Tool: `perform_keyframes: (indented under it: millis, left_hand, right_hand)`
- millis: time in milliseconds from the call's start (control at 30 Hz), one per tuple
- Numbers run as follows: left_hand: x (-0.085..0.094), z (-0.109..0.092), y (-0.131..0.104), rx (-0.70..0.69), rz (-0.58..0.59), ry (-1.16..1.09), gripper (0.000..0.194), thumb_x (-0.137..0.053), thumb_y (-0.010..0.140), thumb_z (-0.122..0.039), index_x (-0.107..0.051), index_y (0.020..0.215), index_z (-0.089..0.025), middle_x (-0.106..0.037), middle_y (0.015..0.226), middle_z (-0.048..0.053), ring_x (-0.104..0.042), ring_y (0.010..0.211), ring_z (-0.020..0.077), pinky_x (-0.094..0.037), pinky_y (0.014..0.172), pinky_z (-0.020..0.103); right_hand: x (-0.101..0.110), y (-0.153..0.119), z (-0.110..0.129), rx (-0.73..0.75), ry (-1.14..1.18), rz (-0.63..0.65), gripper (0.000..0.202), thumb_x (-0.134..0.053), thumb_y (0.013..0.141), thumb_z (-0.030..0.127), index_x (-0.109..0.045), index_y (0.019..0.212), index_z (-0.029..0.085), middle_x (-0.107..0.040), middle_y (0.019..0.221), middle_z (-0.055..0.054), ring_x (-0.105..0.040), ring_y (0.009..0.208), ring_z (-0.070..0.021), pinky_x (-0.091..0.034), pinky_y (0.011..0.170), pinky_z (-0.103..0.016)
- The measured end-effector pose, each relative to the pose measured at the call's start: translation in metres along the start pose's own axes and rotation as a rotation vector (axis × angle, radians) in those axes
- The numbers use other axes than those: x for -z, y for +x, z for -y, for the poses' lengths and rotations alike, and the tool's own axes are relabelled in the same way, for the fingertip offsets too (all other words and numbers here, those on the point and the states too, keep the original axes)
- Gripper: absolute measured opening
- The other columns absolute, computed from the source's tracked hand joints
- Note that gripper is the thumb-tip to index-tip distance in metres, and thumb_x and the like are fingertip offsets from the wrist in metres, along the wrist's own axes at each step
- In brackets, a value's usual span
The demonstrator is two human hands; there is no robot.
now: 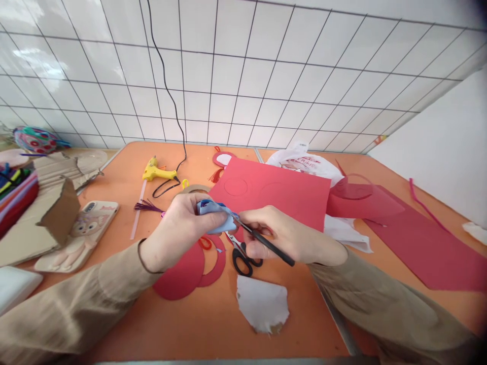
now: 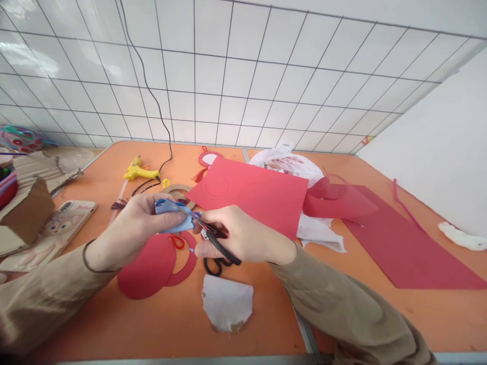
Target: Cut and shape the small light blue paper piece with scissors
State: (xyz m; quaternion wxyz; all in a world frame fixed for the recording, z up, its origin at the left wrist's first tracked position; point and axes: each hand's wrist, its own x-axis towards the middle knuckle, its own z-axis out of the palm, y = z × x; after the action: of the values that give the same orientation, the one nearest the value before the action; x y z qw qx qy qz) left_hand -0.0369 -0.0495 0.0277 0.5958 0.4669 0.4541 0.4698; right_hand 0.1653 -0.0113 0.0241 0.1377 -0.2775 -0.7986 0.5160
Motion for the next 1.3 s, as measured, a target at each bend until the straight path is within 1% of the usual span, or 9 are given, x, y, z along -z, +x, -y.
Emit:
perform_keyframes:
  millis: [267,367,467,633,833,967,1067,1167,1300]
  left_hand:
    - [0.002,0.001,0.001,0.039,0.016,-0.089,0.007,-0.077,0.067,-0.013,-0.073,0.064,-0.017,-0.071,0.063,-0.001,-0.066,0.061,0.0100,-0.050,0.057,0.017]
    - [0.002,0.003,0.000,0.038,0.025,-0.109,0.007,-0.076,0.070,-0.014,-0.073,0.064,-0.016,-0.071,0.062,0.000,-0.063,0.059,0.0086,-0.047,0.055,0.017]
    - [0.001,0.006,0.000,0.042,0.021,-0.147,0.009,-0.076,0.072,-0.018,-0.074,0.064,-0.015,-0.072,0.064,0.003,-0.061,0.059,0.0086,-0.045,0.056,0.018]
    - [-0.003,0.010,-0.001,0.121,-0.058,-0.270,0.014,-0.085,0.063,-0.023,-0.073,0.063,-0.015,-0.072,0.066,0.002,-0.063,0.062,0.0103,-0.049,0.065,0.022]
    - [-0.006,0.009,-0.004,0.123,-0.084,-0.298,0.017,-0.087,0.059,-0.023,-0.072,0.062,-0.016,-0.071,0.067,0.002,-0.063,0.064,0.0113,-0.049,0.066,0.023]
    - [-0.005,0.009,-0.004,0.108,-0.069,-0.258,0.013,-0.083,0.064,-0.022,-0.071,0.063,-0.015,-0.070,0.064,0.002,-0.061,0.061,0.0107,-0.048,0.063,0.022]
    - [-0.004,0.007,-0.003,0.046,-0.041,-0.153,0.012,-0.078,0.068,-0.022,-0.071,0.064,-0.014,-0.070,0.064,0.003,-0.061,0.062,0.0125,-0.048,0.065,0.024]
    - [-0.004,0.004,-0.003,-0.022,-0.074,-0.027,0.010,-0.077,0.068,-0.021,-0.070,0.065,-0.014,-0.071,0.065,0.004,-0.063,0.065,0.0148,-0.048,0.065,0.026]
    - [-0.006,-0.001,-0.004,-0.036,-0.114,0.013,0.009,-0.076,0.064,-0.019,-0.068,0.062,-0.015,-0.071,0.066,0.003,-0.064,0.065,0.0156,-0.050,0.064,0.027]
  right_hand:
    - [0.001,0.002,0.000,-0.007,0.092,0.022,0.044,-0.074,0.077,0.054,-0.059,0.086,0.013,-0.044,0.059,0.007,-0.031,0.050,-0.0066,-0.028,0.047,-0.022]
    - [0.000,0.003,-0.001,-0.011,0.120,0.019,0.055,-0.072,0.074,0.064,-0.059,0.089,0.012,-0.044,0.060,0.005,-0.035,0.052,-0.0082,-0.028,0.048,-0.023]
    - [-0.002,0.004,-0.003,0.005,0.171,0.011,0.059,-0.069,0.074,0.068,-0.058,0.089,0.013,-0.047,0.062,0.004,-0.040,0.052,-0.0094,-0.030,0.048,-0.024]
    - [-0.005,0.004,-0.002,-0.001,0.276,0.001,0.060,-0.071,0.072,0.069,-0.059,0.091,0.013,-0.053,0.062,0.003,-0.046,0.052,-0.0103,-0.035,0.049,-0.025]
    - [-0.005,0.004,0.001,0.012,0.299,-0.008,0.055,-0.071,0.075,0.065,-0.058,0.089,0.014,-0.056,0.062,0.002,-0.050,0.053,-0.0119,-0.040,0.052,-0.026]
    - [-0.004,0.004,-0.001,0.025,0.257,0.006,0.061,-0.068,0.074,0.071,-0.059,0.092,0.012,-0.055,0.065,0.001,-0.048,0.053,-0.0114,-0.038,0.051,-0.026]
    - [-0.003,0.003,-0.002,0.051,0.183,0.041,0.061,-0.066,0.076,0.071,-0.059,0.094,0.013,-0.056,0.067,0.000,-0.047,0.053,-0.0110,-0.037,0.050,-0.026]
    - [-0.002,0.002,-0.002,0.080,0.117,0.041,0.053,-0.069,0.077,0.065,-0.058,0.090,0.014,-0.058,0.068,0.000,-0.049,0.056,-0.0113,-0.038,0.051,-0.025]
    - [0.000,-0.001,-0.001,0.060,-0.003,0.008,0.040,-0.074,0.078,0.051,-0.054,0.082,0.016,-0.056,0.066,0.002,-0.046,0.055,-0.0104,-0.036,0.052,-0.024]
